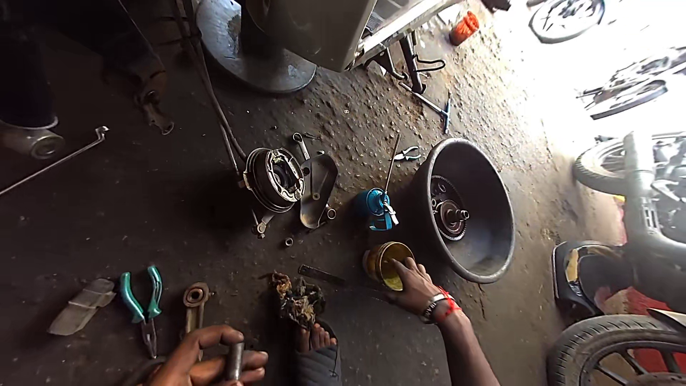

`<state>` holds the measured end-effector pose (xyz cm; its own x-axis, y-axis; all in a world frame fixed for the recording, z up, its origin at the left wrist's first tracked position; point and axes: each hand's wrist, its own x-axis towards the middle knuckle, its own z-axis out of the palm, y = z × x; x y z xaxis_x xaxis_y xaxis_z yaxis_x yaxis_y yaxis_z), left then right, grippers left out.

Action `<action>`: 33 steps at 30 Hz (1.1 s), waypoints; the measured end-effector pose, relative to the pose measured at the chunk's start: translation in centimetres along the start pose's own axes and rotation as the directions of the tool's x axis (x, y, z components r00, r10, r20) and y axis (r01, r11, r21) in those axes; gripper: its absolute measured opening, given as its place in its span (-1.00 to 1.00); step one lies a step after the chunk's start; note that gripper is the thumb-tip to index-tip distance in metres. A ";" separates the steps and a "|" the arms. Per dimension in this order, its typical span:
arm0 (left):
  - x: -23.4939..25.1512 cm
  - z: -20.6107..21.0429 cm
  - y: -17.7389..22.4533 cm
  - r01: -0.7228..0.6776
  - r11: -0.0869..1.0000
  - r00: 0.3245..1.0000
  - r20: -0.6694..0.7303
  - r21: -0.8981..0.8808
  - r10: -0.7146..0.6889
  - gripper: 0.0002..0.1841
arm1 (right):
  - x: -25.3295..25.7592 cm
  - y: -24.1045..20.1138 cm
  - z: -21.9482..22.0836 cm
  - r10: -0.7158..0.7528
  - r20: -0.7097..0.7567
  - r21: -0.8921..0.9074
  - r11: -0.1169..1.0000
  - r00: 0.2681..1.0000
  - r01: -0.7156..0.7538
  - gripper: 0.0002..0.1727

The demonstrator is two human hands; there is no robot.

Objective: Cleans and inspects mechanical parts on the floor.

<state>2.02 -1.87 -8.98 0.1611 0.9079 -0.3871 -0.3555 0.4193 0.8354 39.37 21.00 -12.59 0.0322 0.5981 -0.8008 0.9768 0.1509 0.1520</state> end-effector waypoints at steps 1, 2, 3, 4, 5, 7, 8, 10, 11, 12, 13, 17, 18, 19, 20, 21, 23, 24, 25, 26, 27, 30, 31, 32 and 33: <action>0.1 -0.1 0.0 -0.004 1.000 1.000 0.010 -0.025 0.004 -0.60 | -0.5 0.6 -0.1 -0.033 -0.066 0.087 0.995 0.997 0.039 -0.01; 0.3 -0.3 -0.2 -0.017 0.999 1.000 0.010 -0.051 0.018 -0.61 | -1.0 1.2 -0.2 -0.068 -0.130 0.193 0.977 0.989 0.093 -0.10; 0.5 -0.5 -0.4 -0.041 0.997 0.999 0.002 -0.069 0.042 -0.62 | -1.5 1.7 -0.3 -0.112 -0.179 0.300 0.940 0.977 0.162 -0.18; 0.6 -0.6 -0.6 -0.062 0.995 0.998 -0.018 -0.078 0.061 -0.63 | -2.1 1.9 -0.4 -0.171 -0.224 0.410 0.876 0.959 0.252 -0.23; 0.7 -0.7 -0.7 -0.071 0.994 0.996 -0.050 -0.086 0.067 -0.64 | -2.7 1.7 -0.3 -0.248 -0.264 0.530 0.770 0.932 0.355 -0.27; 0.9 -0.7 -0.6 -0.053 0.992 0.992 -0.118 -0.117 0.039 -0.69 | -3.8 0.3 -0.5 -0.467 -0.317 0.716 0.453 0.825 0.531 -0.32; 0.9 -0.6 -0.6 -0.030 0.990 0.989 -0.149 -0.136 0.010 -0.71 | -4.1 -0.9 -0.6 -0.580 -0.351 0.745 0.303 0.735 0.595 -0.32; 0.9 -0.2 -0.7 0.033 0.983 0.975 -0.211 -0.181 -0.071 -0.73 | -4.8 -4.0 -0.7 -0.722 -0.405 0.727 0.117 0.560 0.677 -0.21; 0.9 0.1 -0.8 0.056 0.979 0.963 -0.248 -0.197 -0.105 -0.72 | -5.3 -5.8 -0.7 -0.751 -0.429 0.701 0.074 0.502 0.709 -0.13; 1.0 0.5 -0.9 0.058 0.976 0.950 -0.288 -0.208 -0.118 -0.71 | -6.0 -7.6 -0.7 -0.772 -0.444 0.664 0.057 0.455 0.746 -0.06; 1.0 0.8 -1.2 0.030 0.977 0.939 -0.328 -0.209 -0.099 -0.68 | -6.8 -9.3 -0.6 -0.794 -0.446 0.606 0.072 0.413 0.793 0.00; 1.0 1.0 -1.7 -0.167 0.983 0.915 -0.384 -0.078 0.125 -0.59 | -9.0 -14.5 1.3 -0.862 -0.410 0.285 0.188 0.297 0.940 0.11; 0.9 1.0 -1.6 -0.187 0.982 0.913 -0.375 -0.033 0.161 -0.58 | -9.2 -15.1 1.6 -0.875 -0.394 0.221 0.207 0.281 0.953 0.12; 0.9 1.0 -1.4 -0.196 0.981 0.913 -0.365 0.001 0.183 -0.58 | -9.3 -15.5 2.0 -0.885 -0.380 0.168 0.220 0.269 0.961 0.13; 0.7 1.0 -1.3 -0.196 0.980 0.915 -0.355 0.025 0.192 -0.58 | -9.4 -15.8 2.3 -0.892 -0.371 0.121 0.230 0.259 0.966 0.12; 0.6 0.9 -1.3 -0.198 0.980 0.918 -0.346 0.027 0.195 -0.58 | -9.4 -16.0 2.6 -0.894 -0.373 0.089 0.233 0.249 0.968 0.10; 0.6 0.7 -1.3 -0.214 0.977 0.920 -0.331 0.019 0.208 -0.58 | -9.4 -16.3 3.1 -0.899 -0.377 0.034 0.228 0.224 0.973 0.05; 0.6 0.7 -1.4 -0.216 0.976 0.921 -0.326 0.023 0.212 -0.57 | -9.4 -16.3 3.3 -0.899 -0.380 0.007 0.231 0.217 0.973 0.02; 0.6 0.6 -1.4 -0.213 0.977 0.923 -0.323 0.024 0.209 -0.57 | -9.4 -16.3 3.4 -0.899 -0.385 -0.019 0.236 0.211 0.972 0.00; 0.6 0.6 -1.3 -0.207 0.978 0.924 -0.324 0.018 0.201 -0.57 | -9.3 -16.3 3.4 -0.898 -0.389 -0.047 0.243 0.206 0.969 -0.02; 0.6 0.7 -1.3 -0.199 0.980 0.924 -0.332 0.010 0.190 -0.57 | -9.3 -16.2 3.3 -0.896 -0.397 -0.079 0.251 0.200 0.965 -0.05; 0.6 0.9 -1.2 -0.211 0.977 0.908 -0.372 -0.013 0.191 -0.58 | -9.3 -16.0 3.0 -0.889 -0.418 -0.153 0.273 0.188 0.950 -0.15; 0.7 0.9 -1.3 -0.229 0.973 0.902 -0.379 -0.011 0.208 -0.58 | -9.3 -15.9 3.0 -0.884 -0.427 -0.169 0.284 0.190 0.944 -0.17; 0.7 0.8 -1.2 -0.243 0.970 0.897 -0.382 -0.007 0.222 -0.59 | -9.3 -15.7 2.9 -0.879 -0.438 -0.190 0.296 0.189 0.936 -0.19; 0.7 0.8 -1.2 -0.253 0.967 0.894 -0.382 -0.003 0.233 -0.60 | -9.3 -15.6 2.9 -0.872 -0.453 -0.218 0.309 0.185 0.925 -0.21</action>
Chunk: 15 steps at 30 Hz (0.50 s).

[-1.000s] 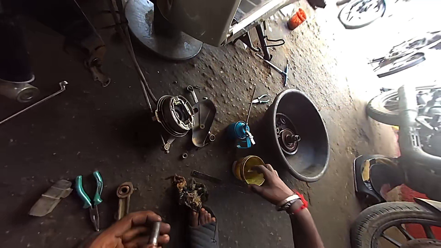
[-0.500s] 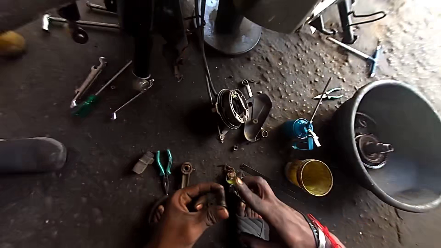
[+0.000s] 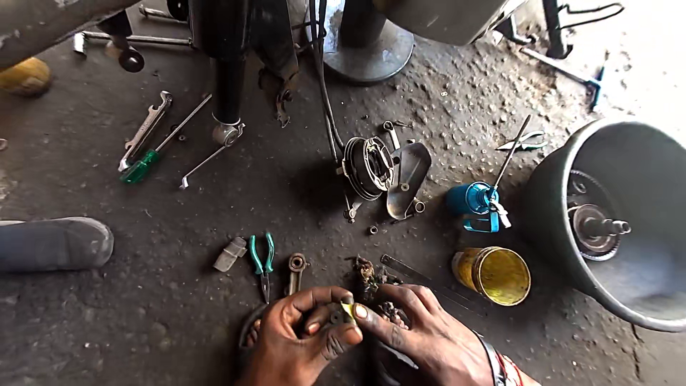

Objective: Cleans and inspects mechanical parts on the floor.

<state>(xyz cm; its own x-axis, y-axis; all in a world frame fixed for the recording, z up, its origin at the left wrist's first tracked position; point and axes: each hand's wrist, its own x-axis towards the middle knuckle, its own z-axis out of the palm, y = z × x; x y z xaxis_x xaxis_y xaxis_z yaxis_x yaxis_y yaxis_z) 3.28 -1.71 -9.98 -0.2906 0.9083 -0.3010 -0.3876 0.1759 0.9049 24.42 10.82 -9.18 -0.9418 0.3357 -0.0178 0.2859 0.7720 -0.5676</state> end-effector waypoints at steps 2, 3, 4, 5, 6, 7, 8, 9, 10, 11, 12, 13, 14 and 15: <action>0.0 -0.1 0.1 -0.002 1.000 1.000 -0.004 -0.007 0.002 -0.61 | -0.1 0.2 -0.2 -0.011 -0.020 -0.090 0.996 1.000 0.009 -0.31; 0.0 -0.1 0.2 -0.001 1.000 1.000 0.000 -0.008 0.001 -0.61 | -0.2 0.4 -0.1 -0.020 -0.027 -0.130 0.991 0.999 0.017 -0.35; 0.0 -0.2 0.4 0.001 1.000 1.000 0.015 -0.010 -0.001 -0.62 | -0.4 0.5 0.1 -0.018 -0.043 -0.137 0.990 0.999 0.012 -0.37; 0.0 -0.3 0.5 0.006 1.000 0.999 0.035 -0.009 -0.005 -0.61 | -0.5 0.5 0.2 -0.002 -0.062 -0.103 0.995 0.998 -0.004 -0.35; 0.0 -0.3 0.7 0.015 1.000 0.998 0.055 -0.002 -0.015 -0.60 | -0.5 0.4 0.2 0.023 -0.076 -0.046 0.999 0.997 -0.026 -0.30; 0.1 -0.3 0.7 0.028 1.000 0.997 0.074 -0.003 -0.028 -0.59 | -0.6 0.3 0.1 0.044 -0.085 0.028 0.999 0.995 -0.042 -0.25; 0.1 -0.3 0.8 0.043 0.999 0.995 0.089 -0.005 -0.042 -0.59 | -0.6 0.1 -0.1 0.060 -0.082 0.113 0.992 0.995 -0.050 -0.21; 0.1 -0.3 0.8 0.055 0.998 0.994 0.100 -0.008 -0.054 -0.59 | -0.5 -0.1 -0.3 0.064 -0.071 0.194 0.980 0.995 -0.050 -0.18; 0.0 -0.3 0.7 0.061 0.998 0.992 0.107 -0.015 -0.059 -0.59 | -0.5 -0.2 -0.4 0.061 -0.055 0.251 0.967 0.997 -0.045 -0.16; 0.0 -0.2 0.7 0.061 0.998 0.992 0.113 -0.021 -0.059 -0.59 | -0.4 -0.4 -0.4 0.051 -0.037 0.280 0.959 0.998 -0.038 -0.17; 0.0 -0.2 0.7 0.060 0.998 0.991 0.122 -0.021 -0.057 -0.59 | -0.4 -0.5 -0.3 0.037 -0.025 0.285 0.958 0.999 -0.028 -0.18; 0.0 -0.2 0.7 0.053 0.999 0.990 0.131 -0.009 -0.051 -0.60 | -0.4 -0.5 -0.1 0.028 -0.016 0.286 0.958 0.999 -0.023 -0.18; 0.1 -0.2 0.7 0.041 0.999 0.990 0.138 0.013 -0.042 -0.60 | -0.3 -0.6 0.0 0.030 -0.004 0.290 0.957 1.000 -0.028 -0.18; 0.1 -0.3 0.7 0.026 0.999 0.989 0.144 0.046 -0.032 -0.60 | -0.3 -0.7 0.0 0.038 0.007 0.303 0.952 0.999 -0.038 -0.16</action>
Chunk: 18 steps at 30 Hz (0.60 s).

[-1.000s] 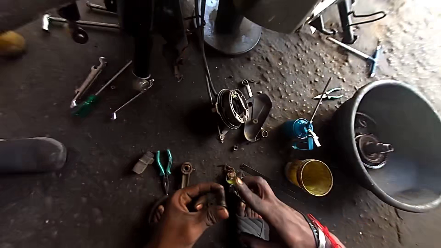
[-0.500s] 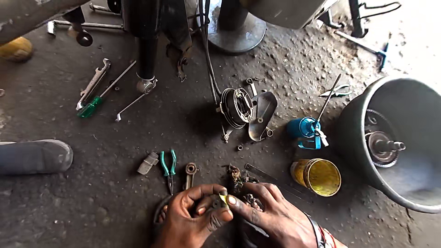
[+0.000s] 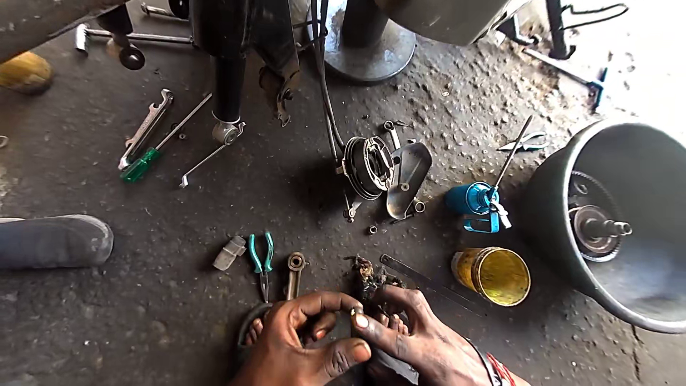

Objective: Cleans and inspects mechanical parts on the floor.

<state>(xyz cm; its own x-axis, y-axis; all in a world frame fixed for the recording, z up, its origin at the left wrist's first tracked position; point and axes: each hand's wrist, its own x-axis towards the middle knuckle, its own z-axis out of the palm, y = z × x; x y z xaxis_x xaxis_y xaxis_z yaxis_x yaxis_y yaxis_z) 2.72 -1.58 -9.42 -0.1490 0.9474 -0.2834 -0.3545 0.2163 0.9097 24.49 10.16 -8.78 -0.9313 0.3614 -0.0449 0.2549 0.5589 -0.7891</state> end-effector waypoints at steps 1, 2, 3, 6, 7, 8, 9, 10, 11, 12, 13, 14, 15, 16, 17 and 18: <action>0.0 -0.1 0.1 -0.005 0.999 1.000 0.004 0.041 0.005 -0.59 | 0.1 -0.1 0.0 0.014 0.004 0.025 1.000 1.000 -0.014 -0.16; 0.0 -0.2 0.3 -0.012 0.995 1.000 0.016 0.094 0.010 -0.59 | 0.1 -0.2 -0.1 0.032 0.013 0.067 0.997 0.999 -0.033 -0.16; 0.1 -0.4 0.4 -0.031 0.987 0.999 0.039 0.156 0.025 -0.59 | 0.2 -0.3 -0.2 0.046 0.027 0.124 0.991 0.999 -0.049 -0.19; 0.6 -1.1 0.9 -0.172 0.906 0.977 0.186 0.386 0.106 -0.59 | 0.6 -0.5 -0.4 0.037 0.093 0.197 0.979 0.995 -0.055 -0.36; 0.9 -1.3 1.2 -0.236 0.846 0.959 0.256 0.477 0.123 -0.59 | 0.9 -0.6 -0.4 0.014 0.113 0.170 0.985 0.993 -0.034 -0.42; 1.1 -1.5 1.6 -0.306 0.765 0.936 0.325 0.568 0.133 -0.60 | 1.2 -0.7 -0.4 -0.018 0.128 0.111 0.994 0.992 0.004 -0.50; 1.5 -1.5 1.9 -0.381 0.664 0.910 0.387 0.643 0.147 -0.61 | 1.6 -0.8 -0.4 -0.051 0.131 0.034 0.998 0.990 0.047 -0.60; 1.8 -1.4 2.4 -0.439 0.563 0.888 0.434 0.700 0.153 -0.63 | 1.9 -0.9 -0.5 -0.088 0.133 -0.060 0.993 0.987 0.097 -0.69; 2.1 -1.2 2.9 -0.478 0.472 0.871 0.467 0.741 0.151 -0.65 | 2.2 -0.9 -0.6 -0.123 0.126 -0.152 0.978 0.984 0.141 -0.75; 2.3 -1.1 3.3 -0.499 0.397 0.863 0.482 0.770 0.150 -0.66 | 2.3 -0.9 -0.6 -0.148 0.107 -0.224 0.960 0.983 0.168 -0.78; 2.5 -1.0 3.5 -0.496 0.349 0.867 0.473 0.795 0.156 -0.66 | 2.4 -0.8 -0.6 -0.165 0.067 -0.274 0.945 0.984 0.177 -0.78; 2.6 -1.0 3.6 -0.472 0.330 0.881 0.439 0.817 0.174 -0.65 | 2.3 -0.7 -0.7 -0.170 0.020 -0.309 0.936 0.985 0.168 -0.75; 2.7 -1.0 3.6 -0.435 0.332 0.899 0.387 0.837 0.204 -0.64 | 2.2 -0.6 -0.8 -0.165 -0.025 -0.341 0.928 0.986 0.147 -0.69; 2.8 -1.0 3.5 -0.390 0.341 0.917 0.327 0.855 0.230 -0.63 | 2.1 -0.4 -0.9 -0.151 -0.063 -0.366 0.923 0.987 0.118 -0.60; 2.8 -1.1 3.5 -0.351 0.351 0.928 0.272 0.868 0.253 -0.62 | 1.9 -0.2 -0.9 -0.126 -0.087 -0.383 0.920 0.988 0.083 -0.52; 2.8 -1.2 3.4 -0.325 0.356 0.932 0.232 0.876 0.279 -0.61 | 1.8 -0.1 -0.8 -0.095 -0.105 -0.387 0.921 0.990 0.047 -0.45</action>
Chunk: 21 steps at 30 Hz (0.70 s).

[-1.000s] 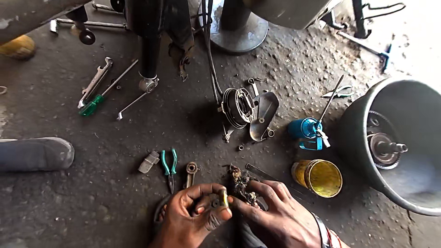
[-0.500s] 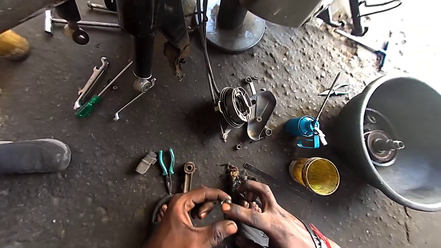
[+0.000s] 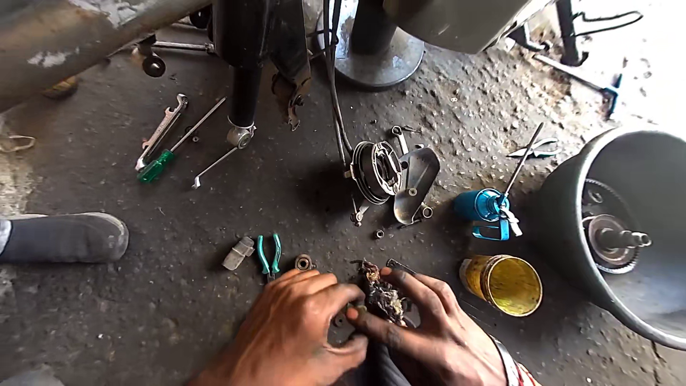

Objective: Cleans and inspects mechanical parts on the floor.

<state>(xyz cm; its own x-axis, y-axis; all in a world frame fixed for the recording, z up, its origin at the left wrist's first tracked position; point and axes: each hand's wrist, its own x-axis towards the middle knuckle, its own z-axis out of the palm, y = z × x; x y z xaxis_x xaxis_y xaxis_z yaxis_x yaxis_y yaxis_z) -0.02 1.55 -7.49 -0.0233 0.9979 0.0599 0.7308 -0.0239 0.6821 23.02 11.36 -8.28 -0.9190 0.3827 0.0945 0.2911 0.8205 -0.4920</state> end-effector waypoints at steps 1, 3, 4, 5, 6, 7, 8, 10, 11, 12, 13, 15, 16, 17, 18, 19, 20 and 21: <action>-0.1 0.1 -0.1 0.019 1.000 0.999 -0.032 0.004 -0.019 -0.61 | -0.2 0.0 0.2 0.035 -0.001 0.004 0.999 0.999 -0.035 -0.40; -0.1 0.2 0.0 0.058 0.998 0.995 -0.079 0.014 -0.057 -0.61 | -0.4 -0.2 0.5 0.093 0.028 0.061 0.994 0.995 -0.095 -0.31; -0.2 0.3 0.2 0.076 0.997 0.992 -0.098 0.009 -0.075 -0.61 | -0.5 -0.3 0.5 0.120 0.052 0.121 0.985 0.991 -0.125 -0.28; -0.2 0.4 0.4 0.095 0.995 0.989 -0.117 -0.006 -0.095 -0.60 | -0.4 -0.5 0.5 0.144 0.097 0.212 0.964 0.985 -0.161 -0.24; -0.4 0.4 0.6 0.114 0.993 0.983 -0.139 -0.023 -0.117 -0.59 | -0.3 -0.7 0.3 0.156 0.159 0.331 0.922 0.975 -0.201 -0.20; -0.5 0.5 0.7 0.127 0.991 0.977 -0.165 -0.044 -0.133 -0.59 | -0.2 -0.8 0.1 0.148 0.219 0.468 0.851 0.964 -0.237 -0.14; -0.6 0.5 0.8 0.134 0.989 0.971 -0.189 -0.066 -0.144 -0.59 | 0.0 -0.9 -0.1 0.128 0.273 0.607 0.746 0.953 -0.274 -0.08; -0.9 0.5 1.1 0.129 0.987 0.960 -0.236 -0.095 -0.149 -0.60 | 0.0 -1.1 -0.1 0.080 0.333 0.813 0.481 0.939 -0.329 0.05; -1.0 0.5 1.2 0.109 0.989 0.957 -0.259 -0.099 -0.131 -0.61 | -0.2 -1.1 0.0 0.052 0.343 0.883 0.324 0.938 -0.341 0.10; -1.1 0.6 1.3 0.073 0.993 0.956 -0.278 -0.088 -0.095 -0.63 | -0.4 -0.9 0.3 0.010 0.339 0.927 0.169 0.941 -0.335 0.12; -1.1 0.7 1.1 0.019 0.998 0.955 -0.296 -0.061 -0.036 -0.65 | -0.7 -0.5 0.7 -0.029 0.323 0.946 0.015 0.946 -0.323 0.12; -1.1 1.0 0.6 -0.113 0.994 0.945 -0.309 0.012 0.111 -0.70 | -0.9 0.2 1.4 -0.103 0.308 0.908 -0.265 0.946 -0.324 0.07; -1.1 1.1 0.4 -0.169 0.985 0.938 -0.302 0.031 0.170 -0.70 | -0.8 0.3 1.4 -0.121 0.307 0.869 -0.369 0.944 -0.330 0.01; -1.0 1.1 0.3 -0.209 0.977 0.934 -0.289 0.030 0.209 -0.71 | -0.7 0.2 1.4 -0.123 0.308 0.833 -0.445 0.943 -0.330 -0.08; -0.9 1.2 0.3 -0.241 0.970 0.934 -0.268 0.022 0.238 -0.70 | -0.6 0.1 1.4 -0.120 0.314 0.798 -0.505 0.942 -0.330 -0.18; -0.8 1.3 0.3 -0.267 0.964 0.934 -0.246 0.010 0.261 -0.69 | -0.5 0.0 1.3 -0.126 0.313 0.764 -0.555 0.941 -0.329 -0.25; -0.7 1.4 0.3 -0.286 0.958 0.934 -0.226 -0.009 0.277 -0.69 | -0.4 0.0 1.3 -0.140 0.310 0.733 -0.594 0.940 -0.330 -0.30; -0.6 1.6 0.3 -0.297 0.954 0.935 -0.213 -0.028 0.284 -0.68 | -0.3 0.0 1.4 -0.153 0.304 0.708 -0.624 0.940 -0.331 -0.33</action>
<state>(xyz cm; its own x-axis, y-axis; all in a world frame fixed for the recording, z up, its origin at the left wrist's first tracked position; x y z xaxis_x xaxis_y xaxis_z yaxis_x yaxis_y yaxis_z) 1.32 1.02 -8.44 0.0406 0.9132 0.4055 0.6850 -0.3209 0.6541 22.93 10.62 -9.53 -0.9896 0.1048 -0.0988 -0.0658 -0.9390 -0.3375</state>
